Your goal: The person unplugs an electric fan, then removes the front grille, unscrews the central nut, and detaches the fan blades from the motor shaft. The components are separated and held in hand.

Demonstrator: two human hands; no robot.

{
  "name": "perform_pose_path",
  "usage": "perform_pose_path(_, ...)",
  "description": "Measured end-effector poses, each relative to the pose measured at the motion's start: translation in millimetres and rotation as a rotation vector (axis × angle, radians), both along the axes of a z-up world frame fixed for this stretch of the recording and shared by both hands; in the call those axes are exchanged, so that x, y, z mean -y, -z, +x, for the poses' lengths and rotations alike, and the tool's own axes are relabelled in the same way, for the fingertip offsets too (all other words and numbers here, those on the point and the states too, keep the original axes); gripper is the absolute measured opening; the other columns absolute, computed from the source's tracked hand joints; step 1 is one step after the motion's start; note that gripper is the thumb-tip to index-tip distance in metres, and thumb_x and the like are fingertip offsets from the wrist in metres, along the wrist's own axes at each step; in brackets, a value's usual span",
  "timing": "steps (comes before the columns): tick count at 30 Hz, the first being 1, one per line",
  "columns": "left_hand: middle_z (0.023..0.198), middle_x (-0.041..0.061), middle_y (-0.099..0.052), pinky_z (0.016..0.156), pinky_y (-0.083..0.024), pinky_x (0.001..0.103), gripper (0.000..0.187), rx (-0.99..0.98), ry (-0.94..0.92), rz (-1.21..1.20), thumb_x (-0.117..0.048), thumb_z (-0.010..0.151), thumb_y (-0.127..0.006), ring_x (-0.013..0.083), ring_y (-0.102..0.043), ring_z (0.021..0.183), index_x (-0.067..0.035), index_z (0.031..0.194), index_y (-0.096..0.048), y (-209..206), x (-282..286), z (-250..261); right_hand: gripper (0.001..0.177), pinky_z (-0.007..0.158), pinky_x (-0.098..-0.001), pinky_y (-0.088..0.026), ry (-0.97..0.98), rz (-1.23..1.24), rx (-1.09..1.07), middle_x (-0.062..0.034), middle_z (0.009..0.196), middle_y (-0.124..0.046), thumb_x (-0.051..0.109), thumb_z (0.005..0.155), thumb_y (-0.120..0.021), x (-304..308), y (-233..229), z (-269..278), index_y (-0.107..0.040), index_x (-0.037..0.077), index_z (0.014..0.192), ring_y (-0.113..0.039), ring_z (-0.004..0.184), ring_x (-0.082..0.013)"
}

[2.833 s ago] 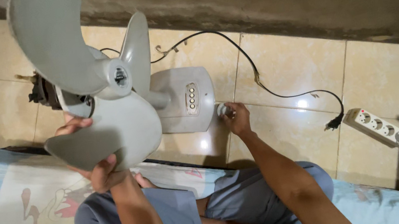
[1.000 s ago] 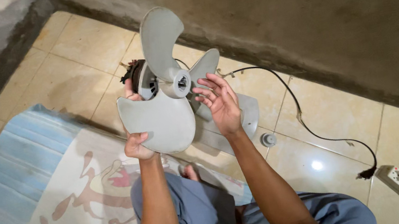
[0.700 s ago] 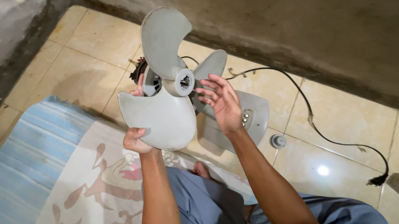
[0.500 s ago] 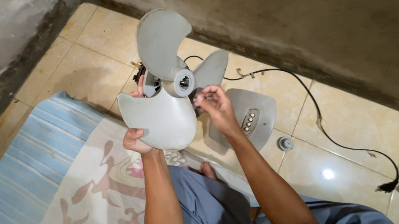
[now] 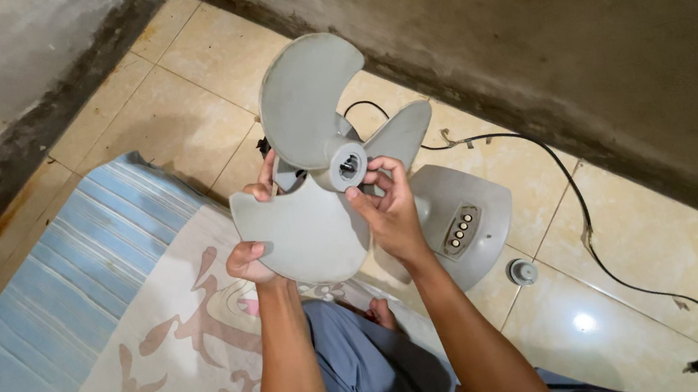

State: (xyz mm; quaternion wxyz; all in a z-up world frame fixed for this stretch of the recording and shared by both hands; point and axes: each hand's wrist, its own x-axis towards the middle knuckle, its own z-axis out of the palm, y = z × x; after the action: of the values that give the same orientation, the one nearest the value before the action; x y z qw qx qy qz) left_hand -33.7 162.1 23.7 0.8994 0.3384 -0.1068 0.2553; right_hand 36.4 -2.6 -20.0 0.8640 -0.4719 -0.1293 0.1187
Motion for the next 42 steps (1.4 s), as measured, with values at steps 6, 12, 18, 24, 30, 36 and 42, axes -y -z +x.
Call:
perform_pose_path(6,0.115,0.019,-0.049,0.105,-0.032,0.034,0.048,-0.047,-0.038,0.086,-0.052,0.081,-0.059,0.0239,-0.045,0.112,-0.006,0.094,-0.058,17,-10,9,0.053,0.077,-0.0195,-0.051,0.022,-0.020,0.011,-0.0066,0.117,-0.058,-0.002,0.096,-0.070,4,-10,3,-0.041,0.004,0.139,-0.061,0.089,-0.0061)
perform_pose_path(12,0.150,0.013,-0.051,0.097,-0.038,0.035,0.053,-0.074,0.031,0.038,-0.063,0.088,-0.050,0.0205,-0.047,0.105,-0.010,0.090,-0.053,9,-13,14,0.056,0.075,-0.0194,-0.049,0.045,-0.035,0.050,-0.0078,0.118,-0.059,0.002,0.098,-0.071,-1,-14,7,-0.041,0.003,0.145,-0.059,0.087,-0.0062)
perform_pose_path(18,0.161,0.020,-0.042,0.102,-0.039,0.031,0.078,-0.183,0.022,0.026,-0.052,0.098,-0.047,0.0181,-0.050,0.113,0.007,0.150,-0.049,1,-21,21,0.056,0.084,-0.0227,-0.055,0.033,-0.087,0.058,-0.0099,0.121,-0.060,0.006,0.099,-0.069,-4,-21,11,-0.042,0.002,0.148,-0.064,0.097,-0.0098)
perform_pose_path(24,0.154,0.023,-0.053,0.088,-0.051,0.026,0.067,-0.386,-0.139,0.319,-0.018,0.100,-0.065,0.0176,-0.063,0.113,0.010,0.155,-0.039,-5,-36,26,0.056,0.089,-0.0238,-0.055,0.015,-0.082,0.101,-0.0107,0.123,-0.059,0.005,0.099,-0.070,-9,-23,14,-0.042,0.001,0.148,-0.064,0.102,-0.0108)
perform_pose_path(30,0.137,0.022,-0.067,0.097,-0.055,0.027,0.066,-0.560,-0.269,0.401,0.001,0.091,-0.075,0.0178,-0.067,0.115,0.010,0.150,-0.047,-3,-40,31,0.054,0.084,-0.0223,-0.054,-0.011,-0.080,0.101,-0.0100,0.122,-0.061,0.004,0.099,-0.070,-13,-22,11,-0.044,0.001,0.147,-0.065,0.098,-0.0097)
perform_pose_path(36,0.129,0.018,-0.068,0.097,-0.056,0.029,0.058,-0.437,-0.386,0.391,0.002,0.093,-0.074,0.0191,-0.068,0.117,0.007,0.144,-0.047,27,-46,34,0.067,0.064,-0.0201,-0.048,0.011,-0.261,0.148,-0.0097,0.123,-0.057,0.006,0.088,-0.081,-14,-35,12,-0.044,0.004,0.145,-0.059,0.079,-0.0077)
perform_pose_path(42,0.128,0.021,-0.070,0.100,-0.057,0.032,0.055,-0.419,-0.351,0.285,0.004,0.094,-0.072,0.0222,-0.068,0.118,0.005,0.143,-0.047,63,-64,38,0.091,0.065,-0.0221,-0.053,0.157,-0.620,0.430,-0.0094,0.123,-0.043,0.021,0.078,-0.094,-18,-69,11,-0.044,0.013,0.154,-0.059,0.087,-0.0141)
